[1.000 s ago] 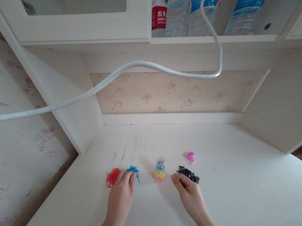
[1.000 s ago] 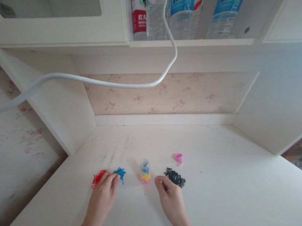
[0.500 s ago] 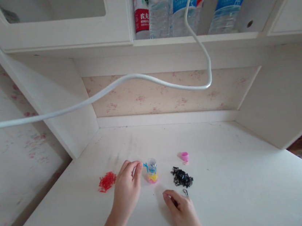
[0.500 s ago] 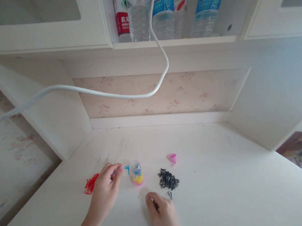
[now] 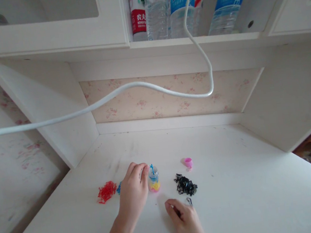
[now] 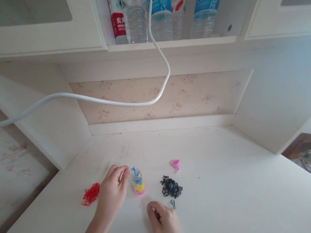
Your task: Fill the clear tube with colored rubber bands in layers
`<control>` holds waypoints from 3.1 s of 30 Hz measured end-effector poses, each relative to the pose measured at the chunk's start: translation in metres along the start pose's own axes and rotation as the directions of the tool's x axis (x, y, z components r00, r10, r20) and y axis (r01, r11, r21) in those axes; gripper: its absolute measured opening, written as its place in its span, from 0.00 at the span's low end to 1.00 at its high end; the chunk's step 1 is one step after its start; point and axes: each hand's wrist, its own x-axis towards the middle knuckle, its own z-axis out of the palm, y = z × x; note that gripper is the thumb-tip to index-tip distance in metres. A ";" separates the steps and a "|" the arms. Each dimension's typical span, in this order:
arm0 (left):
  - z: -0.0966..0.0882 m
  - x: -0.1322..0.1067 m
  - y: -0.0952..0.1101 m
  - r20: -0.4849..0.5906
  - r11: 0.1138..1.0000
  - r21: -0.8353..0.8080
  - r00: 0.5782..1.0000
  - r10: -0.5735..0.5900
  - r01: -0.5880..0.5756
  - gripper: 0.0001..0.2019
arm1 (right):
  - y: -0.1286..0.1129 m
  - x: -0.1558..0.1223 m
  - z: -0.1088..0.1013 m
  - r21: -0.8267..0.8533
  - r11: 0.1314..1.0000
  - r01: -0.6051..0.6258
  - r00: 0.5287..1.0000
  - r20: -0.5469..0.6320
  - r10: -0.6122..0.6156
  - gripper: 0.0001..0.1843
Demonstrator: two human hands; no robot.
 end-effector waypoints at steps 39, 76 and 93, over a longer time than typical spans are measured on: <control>-0.010 -0.095 -0.067 0.250 0.972 0.152 0.945 -0.212 0.178 0.12 | -0.004 -0.003 0.003 -0.252 0.967 0.031 0.995 0.098 -0.006 0.18; -0.041 -0.101 -0.108 0.327 0.920 0.255 0.868 -0.373 0.299 0.12 | -0.086 0.060 0.097 -0.673 0.694 0.257 0.959 0.265 -0.099 0.15; -0.020 -0.080 -0.109 0.316 0.856 0.492 0.882 -0.348 0.161 0.13 | -0.081 0.065 0.015 0.414 0.905 -0.098 0.916 -0.318 0.244 0.28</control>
